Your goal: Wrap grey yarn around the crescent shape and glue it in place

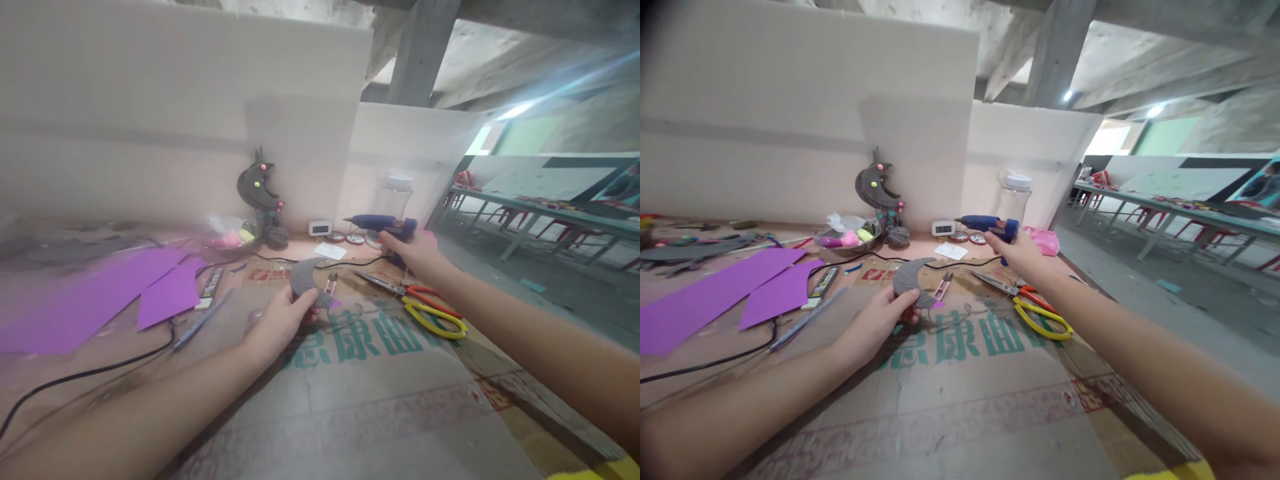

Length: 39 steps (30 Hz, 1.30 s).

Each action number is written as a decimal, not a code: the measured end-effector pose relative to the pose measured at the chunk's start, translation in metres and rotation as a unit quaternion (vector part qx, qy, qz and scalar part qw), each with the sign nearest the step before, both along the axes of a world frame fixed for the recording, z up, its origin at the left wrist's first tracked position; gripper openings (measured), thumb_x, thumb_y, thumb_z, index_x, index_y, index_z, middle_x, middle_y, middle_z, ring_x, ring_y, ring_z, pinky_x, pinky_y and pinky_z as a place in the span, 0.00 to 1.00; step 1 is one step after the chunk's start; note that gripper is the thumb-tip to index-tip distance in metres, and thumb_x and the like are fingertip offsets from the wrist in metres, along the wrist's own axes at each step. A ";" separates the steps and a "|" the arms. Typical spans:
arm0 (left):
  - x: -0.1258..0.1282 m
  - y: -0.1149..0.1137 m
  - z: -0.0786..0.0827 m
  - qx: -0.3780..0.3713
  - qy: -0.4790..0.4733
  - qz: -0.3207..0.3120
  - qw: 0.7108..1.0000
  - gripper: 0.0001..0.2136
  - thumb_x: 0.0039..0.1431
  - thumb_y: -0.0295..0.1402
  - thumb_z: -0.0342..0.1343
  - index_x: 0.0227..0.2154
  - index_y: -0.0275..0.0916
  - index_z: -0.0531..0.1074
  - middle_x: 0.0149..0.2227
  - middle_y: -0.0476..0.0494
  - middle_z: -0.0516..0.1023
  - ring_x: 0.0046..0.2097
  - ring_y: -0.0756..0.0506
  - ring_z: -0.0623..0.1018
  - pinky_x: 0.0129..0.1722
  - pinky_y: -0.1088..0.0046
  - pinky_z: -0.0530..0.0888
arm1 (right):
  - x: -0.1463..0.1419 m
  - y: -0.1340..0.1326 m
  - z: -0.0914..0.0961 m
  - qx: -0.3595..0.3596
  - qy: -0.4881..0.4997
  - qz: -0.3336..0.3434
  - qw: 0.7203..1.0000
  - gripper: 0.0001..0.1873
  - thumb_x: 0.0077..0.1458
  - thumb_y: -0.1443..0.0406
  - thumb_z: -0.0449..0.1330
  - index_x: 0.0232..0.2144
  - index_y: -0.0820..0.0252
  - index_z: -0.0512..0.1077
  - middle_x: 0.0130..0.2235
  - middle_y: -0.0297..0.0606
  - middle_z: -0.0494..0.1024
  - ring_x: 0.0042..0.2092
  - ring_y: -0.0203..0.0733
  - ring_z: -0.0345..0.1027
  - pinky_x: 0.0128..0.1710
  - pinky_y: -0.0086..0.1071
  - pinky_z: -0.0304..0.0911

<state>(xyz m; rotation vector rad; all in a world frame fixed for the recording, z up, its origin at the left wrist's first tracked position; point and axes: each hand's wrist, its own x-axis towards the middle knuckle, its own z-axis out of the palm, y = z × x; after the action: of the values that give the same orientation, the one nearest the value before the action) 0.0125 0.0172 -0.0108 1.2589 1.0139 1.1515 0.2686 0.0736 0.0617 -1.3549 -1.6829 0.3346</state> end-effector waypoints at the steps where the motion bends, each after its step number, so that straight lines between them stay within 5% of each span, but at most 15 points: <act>1: 0.000 0.000 0.001 -0.001 0.000 0.002 1.000 0.11 0.54 0.40 0.57 0.29 0.36 0.68 0.23 0.52 0.72 0.24 0.51 0.70 0.26 0.76 0.67 | -0.003 0.012 0.004 -0.011 -0.017 0.006 1.000 0.21 0.55 0.52 0.62 0.45 0.60 0.73 0.38 0.41 0.79 0.38 0.44 0.72 0.35 0.34 0.68; 5: 0.001 -0.002 0.003 -0.003 0.004 0.010 1.000 0.11 0.53 0.40 0.58 0.29 0.36 0.68 0.23 0.52 0.72 0.24 0.51 0.70 0.26 0.76 0.67 | -0.014 0.061 0.003 -0.081 -0.084 0.017 0.993 0.15 0.55 0.58 0.64 0.42 0.63 0.75 0.39 0.41 0.79 0.39 0.44 0.72 0.38 0.36 0.69; 9: 0.000 -0.001 0.002 -0.006 0.009 0.006 1.000 0.11 0.53 0.40 0.58 0.28 0.36 0.68 0.22 0.52 0.72 0.24 0.51 0.70 0.26 0.76 0.66 | -0.022 0.099 -0.018 -0.115 -0.134 0.000 0.984 0.16 0.62 0.60 0.59 0.49 0.63 0.70 0.47 0.42 0.74 0.45 0.43 0.71 0.44 0.41 0.70; 16: 0.000 -0.004 0.003 -0.012 0.013 0.003 1.000 0.12 0.54 0.41 0.57 0.28 0.36 0.68 0.22 0.52 0.71 0.24 0.51 0.69 0.26 0.76 0.66 | -0.023 0.110 -0.041 -0.127 -0.221 -0.027 0.967 0.18 0.63 0.59 0.58 0.52 0.62 0.68 0.51 0.42 0.72 0.48 0.45 0.70 0.46 0.43 0.69; 24: -0.003 -0.003 0.003 0.027 0.035 0.002 0.999 0.14 0.53 0.44 0.59 0.26 0.38 0.66 0.22 0.53 0.70 0.25 0.51 0.68 0.26 0.76 0.64 | -0.009 0.041 -0.025 -0.037 -0.317 -0.015 0.948 0.20 0.62 0.54 0.55 0.45 0.66 0.74 0.48 0.53 0.77 0.52 0.55 0.67 0.53 0.42 0.58; 28: -0.007 0.000 -0.002 0.046 0.060 0.001 0.997 0.15 0.54 0.46 0.58 0.25 0.37 0.68 0.23 0.51 0.71 0.27 0.49 0.69 0.28 0.75 0.64 | -0.020 -0.019 -0.029 -0.004 -0.332 0.060 0.941 0.17 0.64 0.57 0.52 0.43 0.59 0.76 0.47 0.42 0.78 0.49 0.48 0.69 0.51 0.37 0.60; 34: -0.005 -0.001 0.002 0.038 0.053 0.005 0.998 0.13 0.54 0.43 0.59 0.25 0.37 0.70 0.23 0.51 0.72 0.28 0.49 0.69 0.30 0.74 0.65 | -0.046 -0.078 -0.052 0.017 -0.363 0.229 0.903 0.21 0.58 0.52 0.60 0.47 0.60 0.72 0.45 0.45 0.76 0.46 0.49 0.69 0.46 0.41 0.63; 36: -0.003 -0.003 0.005 0.050 0.027 0.002 0.998 0.09 0.54 0.37 0.59 0.33 0.37 0.71 0.25 0.52 0.72 0.27 0.50 0.70 0.30 0.75 0.65 | -0.052 -0.081 -0.058 0.045 -0.368 0.232 0.900 0.13 0.60 0.58 0.59 0.42 0.61 0.73 0.42 0.45 0.75 0.44 0.47 0.68 0.44 0.39 0.63; 39: -0.002 -0.005 0.010 0.038 -0.006 0.004 0.999 0.27 0.53 0.33 0.60 0.56 0.40 0.62 0.26 0.55 0.70 0.27 0.51 0.71 0.30 0.76 0.67 | -0.055 -0.082 -0.064 0.077 -0.345 0.231 0.906 0.07 0.62 0.67 0.56 0.32 0.61 0.72 0.35 0.41 0.75 0.39 0.43 0.67 0.40 0.35 0.62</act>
<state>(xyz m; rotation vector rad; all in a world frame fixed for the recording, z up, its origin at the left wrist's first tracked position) 0.0108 0.0118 -0.0012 1.3071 0.9761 1.2117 0.2134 -0.0082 -0.0020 -0.9897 -2.5714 -0.0376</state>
